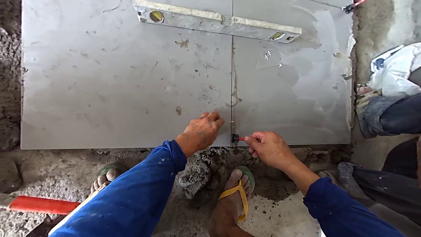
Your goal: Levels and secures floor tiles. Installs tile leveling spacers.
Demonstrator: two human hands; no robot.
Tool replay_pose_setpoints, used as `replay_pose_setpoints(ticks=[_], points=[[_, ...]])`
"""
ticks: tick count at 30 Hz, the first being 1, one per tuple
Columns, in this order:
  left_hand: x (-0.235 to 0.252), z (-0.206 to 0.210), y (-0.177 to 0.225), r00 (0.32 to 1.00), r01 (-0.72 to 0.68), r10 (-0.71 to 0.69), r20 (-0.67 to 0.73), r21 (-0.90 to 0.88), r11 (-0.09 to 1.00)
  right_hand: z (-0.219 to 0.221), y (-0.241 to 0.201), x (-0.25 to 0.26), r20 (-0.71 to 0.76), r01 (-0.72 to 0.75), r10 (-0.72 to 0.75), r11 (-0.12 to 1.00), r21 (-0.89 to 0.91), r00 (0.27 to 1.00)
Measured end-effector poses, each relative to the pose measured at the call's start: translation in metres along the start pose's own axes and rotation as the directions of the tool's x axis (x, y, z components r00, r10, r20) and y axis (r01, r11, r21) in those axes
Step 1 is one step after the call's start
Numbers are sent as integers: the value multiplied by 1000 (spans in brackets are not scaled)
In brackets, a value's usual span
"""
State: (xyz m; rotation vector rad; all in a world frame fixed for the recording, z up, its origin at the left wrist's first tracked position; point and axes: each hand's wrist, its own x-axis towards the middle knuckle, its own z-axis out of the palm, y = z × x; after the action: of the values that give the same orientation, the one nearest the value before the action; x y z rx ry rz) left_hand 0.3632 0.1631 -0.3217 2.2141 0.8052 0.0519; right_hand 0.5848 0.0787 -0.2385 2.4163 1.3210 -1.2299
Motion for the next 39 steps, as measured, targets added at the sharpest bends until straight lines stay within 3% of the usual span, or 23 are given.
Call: replay_pose_setpoints(ticks=[6,20,26,30,33,37,39], points=[[-1,3,-9,999,-36,35,-28,-50,998,7,-19,-3,-107,28,-64,951,-307,992],[-3,-1,-16,996,-83,84,3,-107,991,9,-51,2,-157,-7,-75,884,-467,985],[-5,-3,-18,996,-93,94,-1,-139,986,13,-43,0,-204,-36,-25,956,-290,979],[-6,-5,-19,995,-92,95,12,-143,985,17,-36,-7,-212,48,-139,922,-385,967],[-6,-5,-20,995,-95,99,16,-139,986,13,-31,-10,-161,0,-66,925,-380,985],[-6,-3,-18,995,-102,102,-8,-121,987,10,-19,-10,-59,-169,167,985,-28,984],[-7,0,-12,995,-100,95,-38,-163,982,11,-9,-13,-28,-148,154,978,145,988]])
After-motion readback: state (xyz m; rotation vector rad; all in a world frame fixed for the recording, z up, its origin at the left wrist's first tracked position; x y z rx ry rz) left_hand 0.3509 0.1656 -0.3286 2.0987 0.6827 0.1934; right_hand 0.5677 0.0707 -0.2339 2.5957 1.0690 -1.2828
